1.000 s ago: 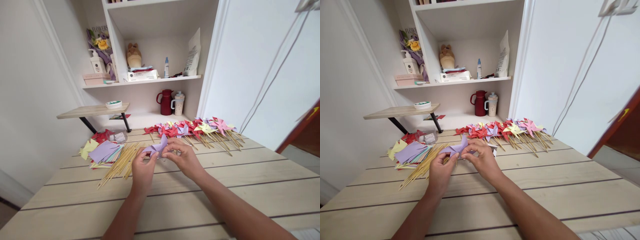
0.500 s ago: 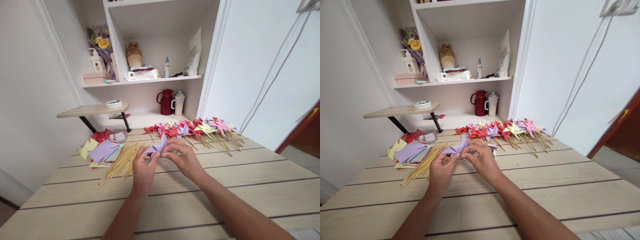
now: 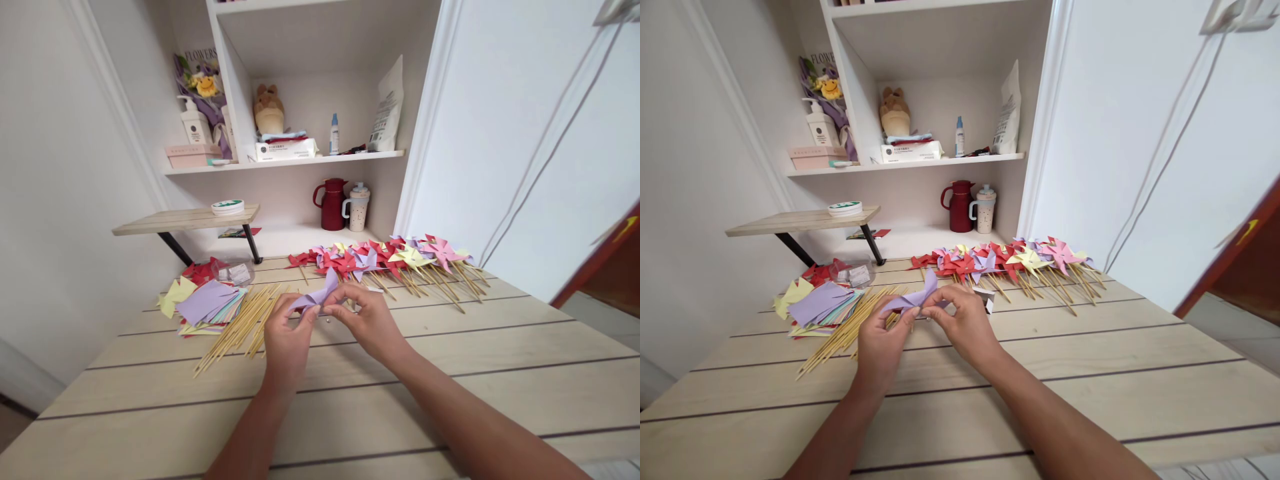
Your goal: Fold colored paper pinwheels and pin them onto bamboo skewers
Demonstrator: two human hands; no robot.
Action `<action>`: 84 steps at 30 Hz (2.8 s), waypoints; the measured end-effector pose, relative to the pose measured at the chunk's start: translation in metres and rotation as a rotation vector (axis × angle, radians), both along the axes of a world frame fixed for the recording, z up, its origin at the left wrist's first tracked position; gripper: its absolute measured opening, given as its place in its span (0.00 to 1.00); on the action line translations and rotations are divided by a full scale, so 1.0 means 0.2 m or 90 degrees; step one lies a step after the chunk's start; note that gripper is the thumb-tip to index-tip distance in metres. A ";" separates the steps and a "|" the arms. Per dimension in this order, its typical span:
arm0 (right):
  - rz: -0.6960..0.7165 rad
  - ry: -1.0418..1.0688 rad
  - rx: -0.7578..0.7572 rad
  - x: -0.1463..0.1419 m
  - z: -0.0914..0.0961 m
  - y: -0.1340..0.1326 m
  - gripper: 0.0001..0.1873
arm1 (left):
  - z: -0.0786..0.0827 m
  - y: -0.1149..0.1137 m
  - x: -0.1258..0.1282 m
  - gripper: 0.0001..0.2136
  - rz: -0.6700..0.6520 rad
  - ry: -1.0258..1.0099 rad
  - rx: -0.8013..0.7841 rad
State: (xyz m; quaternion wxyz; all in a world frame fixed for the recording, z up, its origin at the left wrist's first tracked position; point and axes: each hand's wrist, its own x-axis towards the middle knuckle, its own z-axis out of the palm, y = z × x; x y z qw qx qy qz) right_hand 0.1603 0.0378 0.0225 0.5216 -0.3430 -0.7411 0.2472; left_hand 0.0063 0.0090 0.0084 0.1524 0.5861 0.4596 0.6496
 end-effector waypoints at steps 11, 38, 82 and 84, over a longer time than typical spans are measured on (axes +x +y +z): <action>-0.037 0.025 -0.002 -0.02 -0.02 -0.01 0.04 | -0.04 0.01 0.01 0.06 -0.019 -0.081 -0.059; 0.033 0.113 -0.087 -0.04 -0.04 -0.01 0.11 | -0.02 0.00 0.02 0.03 0.024 -0.090 0.004; -0.007 0.150 -0.061 -0.04 -0.06 0.01 0.08 | -0.05 -0.01 0.04 0.02 0.128 0.098 0.097; -0.002 0.159 -0.062 -0.04 -0.06 0.01 0.12 | -0.05 -0.01 0.04 0.02 0.134 0.114 0.109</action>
